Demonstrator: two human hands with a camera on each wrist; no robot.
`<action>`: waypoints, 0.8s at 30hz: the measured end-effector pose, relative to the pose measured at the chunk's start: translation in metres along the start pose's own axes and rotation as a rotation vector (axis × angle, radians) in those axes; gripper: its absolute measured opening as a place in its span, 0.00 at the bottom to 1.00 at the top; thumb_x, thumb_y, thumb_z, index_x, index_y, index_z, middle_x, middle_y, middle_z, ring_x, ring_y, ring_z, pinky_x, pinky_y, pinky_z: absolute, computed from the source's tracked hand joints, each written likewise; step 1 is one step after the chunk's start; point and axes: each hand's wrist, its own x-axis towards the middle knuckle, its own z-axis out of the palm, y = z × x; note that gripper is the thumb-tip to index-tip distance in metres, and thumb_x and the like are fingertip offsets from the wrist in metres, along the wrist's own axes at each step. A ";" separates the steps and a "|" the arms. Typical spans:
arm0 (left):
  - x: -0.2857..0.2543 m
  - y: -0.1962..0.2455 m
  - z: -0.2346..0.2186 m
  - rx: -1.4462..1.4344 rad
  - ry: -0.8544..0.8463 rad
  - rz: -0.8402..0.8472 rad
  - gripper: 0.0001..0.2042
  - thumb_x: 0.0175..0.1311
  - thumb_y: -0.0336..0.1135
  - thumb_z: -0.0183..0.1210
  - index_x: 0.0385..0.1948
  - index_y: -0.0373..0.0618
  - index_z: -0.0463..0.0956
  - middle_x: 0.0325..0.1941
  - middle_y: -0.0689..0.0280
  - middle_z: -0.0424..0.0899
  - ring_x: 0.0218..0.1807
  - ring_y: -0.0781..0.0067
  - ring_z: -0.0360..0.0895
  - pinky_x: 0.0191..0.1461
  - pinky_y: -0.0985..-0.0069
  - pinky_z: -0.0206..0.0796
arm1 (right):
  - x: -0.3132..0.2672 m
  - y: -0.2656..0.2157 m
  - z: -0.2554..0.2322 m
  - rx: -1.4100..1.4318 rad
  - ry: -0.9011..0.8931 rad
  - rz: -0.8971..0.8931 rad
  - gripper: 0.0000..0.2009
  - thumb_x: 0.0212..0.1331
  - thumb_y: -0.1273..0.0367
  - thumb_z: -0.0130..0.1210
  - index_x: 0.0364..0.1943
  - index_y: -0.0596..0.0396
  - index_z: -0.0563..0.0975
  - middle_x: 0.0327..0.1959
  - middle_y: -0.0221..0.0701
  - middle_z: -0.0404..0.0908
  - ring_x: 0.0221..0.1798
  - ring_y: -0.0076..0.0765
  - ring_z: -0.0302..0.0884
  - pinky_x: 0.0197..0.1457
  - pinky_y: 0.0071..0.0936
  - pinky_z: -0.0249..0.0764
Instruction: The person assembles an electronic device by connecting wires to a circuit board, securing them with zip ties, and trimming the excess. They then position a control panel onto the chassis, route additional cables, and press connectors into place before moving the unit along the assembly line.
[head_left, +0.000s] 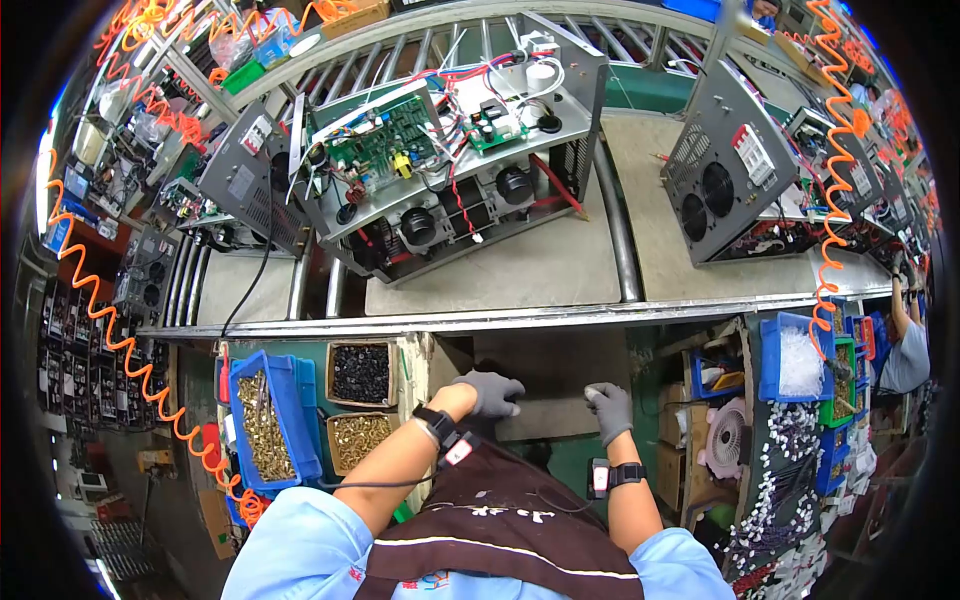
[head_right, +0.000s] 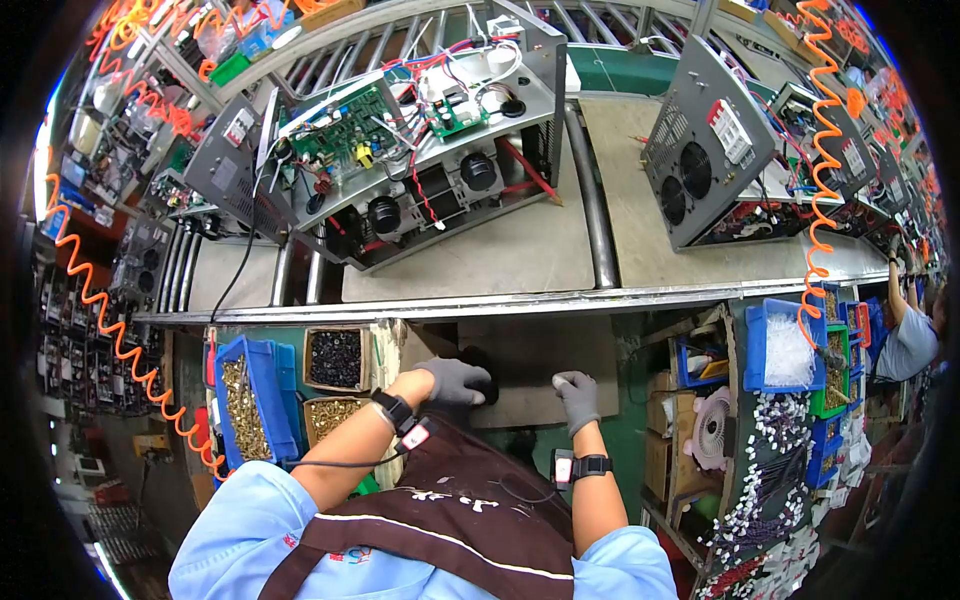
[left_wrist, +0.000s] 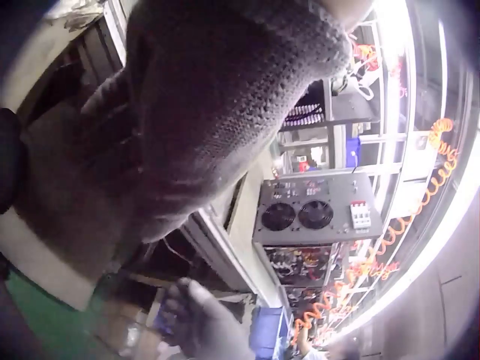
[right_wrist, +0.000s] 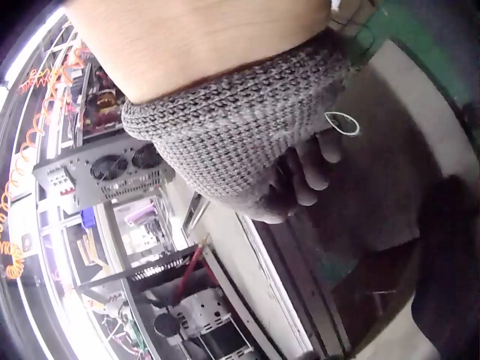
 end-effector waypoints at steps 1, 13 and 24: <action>-0.003 -0.002 0.002 -0.035 0.103 0.015 0.28 0.52 0.52 0.50 0.54 0.49 0.63 0.52 0.55 0.71 0.54 0.54 0.67 0.56 0.66 0.59 | -0.001 0.012 -0.008 0.048 0.015 0.059 0.06 0.48 0.70 0.55 0.28 0.59 0.77 0.21 0.28 0.76 0.22 0.20 0.70 0.24 0.18 0.65; -0.178 -0.036 -0.201 0.128 1.939 -0.170 0.17 0.57 0.39 0.53 0.44 0.40 0.69 0.47 0.57 0.70 0.49 0.62 0.68 0.53 0.72 0.59 | -0.008 0.023 -0.048 0.290 0.112 0.370 0.07 0.51 0.69 0.53 0.32 0.56 0.75 0.24 0.28 0.76 0.23 0.22 0.70 0.25 0.19 0.64; -0.140 -0.095 -0.275 0.443 1.650 -0.514 0.21 0.59 0.51 0.46 0.45 0.45 0.71 0.54 0.59 0.68 0.54 0.57 0.67 0.54 0.66 0.61 | 0.041 -0.016 -0.026 0.348 0.093 0.233 0.06 0.50 0.70 0.55 0.31 0.56 0.77 0.23 0.27 0.77 0.21 0.18 0.70 0.24 0.16 0.67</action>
